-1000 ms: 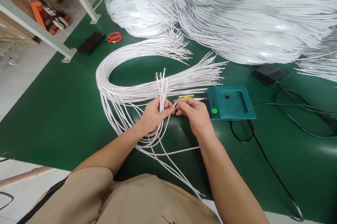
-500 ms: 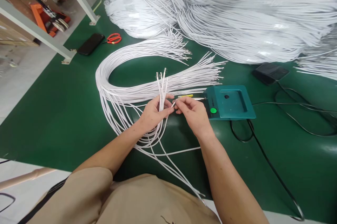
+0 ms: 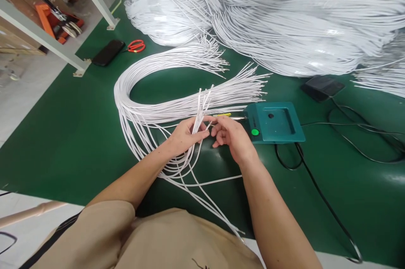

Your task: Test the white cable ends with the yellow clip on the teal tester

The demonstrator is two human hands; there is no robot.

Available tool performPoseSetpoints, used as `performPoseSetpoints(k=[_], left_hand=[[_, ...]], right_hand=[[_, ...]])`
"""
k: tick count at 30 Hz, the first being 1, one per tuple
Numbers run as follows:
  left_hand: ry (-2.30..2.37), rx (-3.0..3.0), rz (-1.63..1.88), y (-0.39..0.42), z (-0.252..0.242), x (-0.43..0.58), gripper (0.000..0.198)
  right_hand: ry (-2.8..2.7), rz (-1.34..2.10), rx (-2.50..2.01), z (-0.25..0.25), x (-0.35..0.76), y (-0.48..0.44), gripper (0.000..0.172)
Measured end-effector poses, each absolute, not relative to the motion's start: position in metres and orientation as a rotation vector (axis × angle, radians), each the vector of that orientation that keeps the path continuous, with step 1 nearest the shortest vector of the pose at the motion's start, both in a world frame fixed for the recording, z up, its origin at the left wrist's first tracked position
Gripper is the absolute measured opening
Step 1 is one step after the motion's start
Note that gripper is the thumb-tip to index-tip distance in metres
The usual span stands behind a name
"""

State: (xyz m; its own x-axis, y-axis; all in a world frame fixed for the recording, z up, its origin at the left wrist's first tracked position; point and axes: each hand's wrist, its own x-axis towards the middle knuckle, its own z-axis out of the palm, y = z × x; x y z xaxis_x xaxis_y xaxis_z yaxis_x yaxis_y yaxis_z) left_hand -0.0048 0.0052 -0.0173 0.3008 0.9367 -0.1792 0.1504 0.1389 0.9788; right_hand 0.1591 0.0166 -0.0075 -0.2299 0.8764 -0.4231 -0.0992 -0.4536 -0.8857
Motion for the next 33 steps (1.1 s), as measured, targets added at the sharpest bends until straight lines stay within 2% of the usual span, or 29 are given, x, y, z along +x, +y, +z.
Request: performPoseSetpoints(k=[2, 4, 10, 13, 16, 20, 22, 24, 29, 33], left_hand=[[1.118, 1.257, 0.817, 0.006, -0.018, -0.005, 0.044], [1.065, 1.145, 0.834, 0.008, -0.019, -0.005, 0.047], [0.912, 0.695, 0.791, 0.012, -0.018, -0.005, 0.054], [0.908, 0.646, 0.818, 0.013, -0.017, -0.004, 0.054], [0.931, 0.698, 0.854, 0.012, -0.018, -0.003, 0.059], [0.927, 0.807, 0.845, 0.012, -0.018, -0.003, 0.059], [0.909, 0.848, 0.832, 0.012, -0.018, -0.003, 0.058], [0.903, 0.869, 0.833, 0.012, -0.019, -0.003, 0.058], [0.943, 0.916, 0.835, 0.011, -0.022, -0.003, 0.057], [1.042, 1.056, 0.843, 0.01, -0.021, -0.004, 0.054]], right_hand=[[-1.166, 1.634, -1.317, -0.01, 0.158, 0.015, 0.024], [-1.403, 1.437, -1.322, -0.014, 0.158, 0.014, 0.021], [-2.08, 0.604, -1.232, -0.02, 0.167, 0.015, 0.026], [-2.196, 0.423, -1.239, -0.016, 0.172, 0.017, 0.026], [-1.996, 0.55, -1.308, -0.013, 0.174, 0.018, 0.023], [-1.528, 1.274, -1.329, -0.012, 0.169, 0.019, 0.027], [-1.403, 1.505, -1.273, -0.011, 0.166, 0.019, 0.027], [-1.373, 1.557, -1.245, -0.01, 0.164, 0.018, 0.023], [-1.387, 1.433, -1.297, -0.006, 0.164, 0.017, 0.016], [-1.444, 1.354, -1.347, -0.008, 0.166, 0.017, 0.03]])
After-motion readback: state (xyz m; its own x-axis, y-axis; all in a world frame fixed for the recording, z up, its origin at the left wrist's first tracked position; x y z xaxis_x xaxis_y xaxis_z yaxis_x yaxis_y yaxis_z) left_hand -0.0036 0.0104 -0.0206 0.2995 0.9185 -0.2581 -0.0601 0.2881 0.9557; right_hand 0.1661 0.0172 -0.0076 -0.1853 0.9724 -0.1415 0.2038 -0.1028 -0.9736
